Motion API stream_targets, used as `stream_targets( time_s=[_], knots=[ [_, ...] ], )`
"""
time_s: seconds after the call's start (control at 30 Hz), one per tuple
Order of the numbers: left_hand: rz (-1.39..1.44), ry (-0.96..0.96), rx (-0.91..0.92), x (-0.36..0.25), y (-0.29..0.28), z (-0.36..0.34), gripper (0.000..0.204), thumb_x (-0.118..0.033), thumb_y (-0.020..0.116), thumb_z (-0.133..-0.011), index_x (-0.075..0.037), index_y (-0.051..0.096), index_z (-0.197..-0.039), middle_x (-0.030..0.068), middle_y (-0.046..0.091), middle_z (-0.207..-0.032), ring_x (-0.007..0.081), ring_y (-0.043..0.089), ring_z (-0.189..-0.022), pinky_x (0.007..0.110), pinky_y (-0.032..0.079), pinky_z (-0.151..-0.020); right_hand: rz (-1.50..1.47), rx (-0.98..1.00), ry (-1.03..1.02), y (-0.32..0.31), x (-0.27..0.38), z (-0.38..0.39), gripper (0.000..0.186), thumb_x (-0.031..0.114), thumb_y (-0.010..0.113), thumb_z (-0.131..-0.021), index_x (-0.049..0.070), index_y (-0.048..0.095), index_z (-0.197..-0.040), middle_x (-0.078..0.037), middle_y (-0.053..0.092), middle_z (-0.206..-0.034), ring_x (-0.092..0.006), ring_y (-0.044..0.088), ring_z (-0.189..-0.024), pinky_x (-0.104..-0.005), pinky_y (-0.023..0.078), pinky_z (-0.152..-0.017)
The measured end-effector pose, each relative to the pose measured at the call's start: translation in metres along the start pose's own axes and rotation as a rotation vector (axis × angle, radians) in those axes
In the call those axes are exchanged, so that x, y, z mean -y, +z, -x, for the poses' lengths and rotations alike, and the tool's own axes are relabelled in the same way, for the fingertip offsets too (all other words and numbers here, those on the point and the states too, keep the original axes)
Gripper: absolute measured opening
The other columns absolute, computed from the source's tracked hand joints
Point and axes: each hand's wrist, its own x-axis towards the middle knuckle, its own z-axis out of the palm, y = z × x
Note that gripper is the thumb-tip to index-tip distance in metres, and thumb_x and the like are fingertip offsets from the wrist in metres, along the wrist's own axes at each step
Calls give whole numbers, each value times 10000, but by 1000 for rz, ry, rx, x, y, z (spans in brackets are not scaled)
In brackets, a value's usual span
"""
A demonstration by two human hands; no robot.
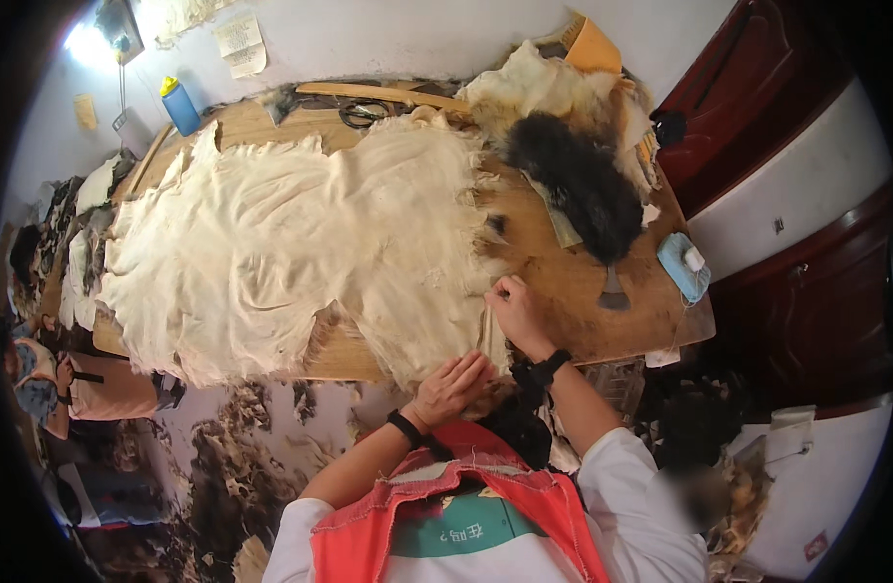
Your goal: Cutting and trimming pieces of animal fur and leather hides on a workshop table.
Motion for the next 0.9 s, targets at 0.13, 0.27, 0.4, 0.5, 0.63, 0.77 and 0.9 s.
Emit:
stream_targets(
  time_s=[0.13, 0.27, 0.4, 0.5, 0.63, 0.77, 0.9],
  knots=[
    [-7, 0, -12, -1, 3, 5, 559, -165, 558, -796, -58, 555, -1345, 137, 500, -1371, 288, 481, -1319, 416, 417, -1038, 145, 14, 64, -2, 14, -5, 180, 197, 680, -827, 25, 626, -820, -154, 617, -826, -348, 605, -751, -419, 467, -666],
    [4, -38, 135, -6, 0, 5, 619, -222, 643, -764, -47, 540, -1349, 151, 456, -1420, 306, 409, -1372, 468, 369, -1077, -77, 144, 129, -35, 31, -2, 230, 243, 664, -873, 22, 636, -932, -150, 646, -862, -336, 628, -776, -413, 490, -700],
    [79, -228, 133, -18, -41, 4, 708, -264, 704, -782, -42, 458, -1408, 185, 380, -1489, 353, 331, -1415, 550, 287, -1117, 126, -117, -53, -45, 37, 59, 421, 291, 601, -936, -5, 545, -1230, -205, 588, -1196, -355, 584, -1055, -450, 452, -896],
    [54, -463, 82, -6, -64, 7, 749, -257, 704, -809, -50, 385, -1454, 200, 319, -1530, 388, 284, -1431, 583, 235, -1129, 345, -124, -167, -27, 47, 119, 641, 343, 589, -938, -27, 373, -1415, -242, 428, -1420, -404, 425, -1287, -523, 341, -1036],
    [-5, -520, 203, 10, -71, 10, 771, -342, 665, -849, -68, 336, -1490, 190, 277, -1556, 393, 224, -1453, 580, 198, -1143, 465, 177, -70, -3, 63, 125, 840, 419, 581, -929, -46, 190, -1510, -270, 222, -1552, -436, 185, -1451, -622, 154, -1132],
    [-131, -438, 276, 10, -70, 16, 787, -406, 635, -865, -106, 306, -1513, 163, 292, -1554, 364, 238, -1451, 574, 239, -1132, 566, 190, -98, 8, 65, 108, 895, 579, 498, -914, -54, 241, -1491, -279, 222, -1551, -428, 137, -1468, -630, 116, -1138],
    [-111, -471, 251, 8, -62, 18, 749, -378, 653, -852, -116, 358, -1488, 155, 318, -1545, 367, 255, -1446, 564, 213, -1142, 605, 172, -36, 7, 65, 114, 908, 612, 467, -910, -69, 263, -1475, -290, 214, -1551, -426, 131, -1470, -636, 106, -1137]
  ],
)
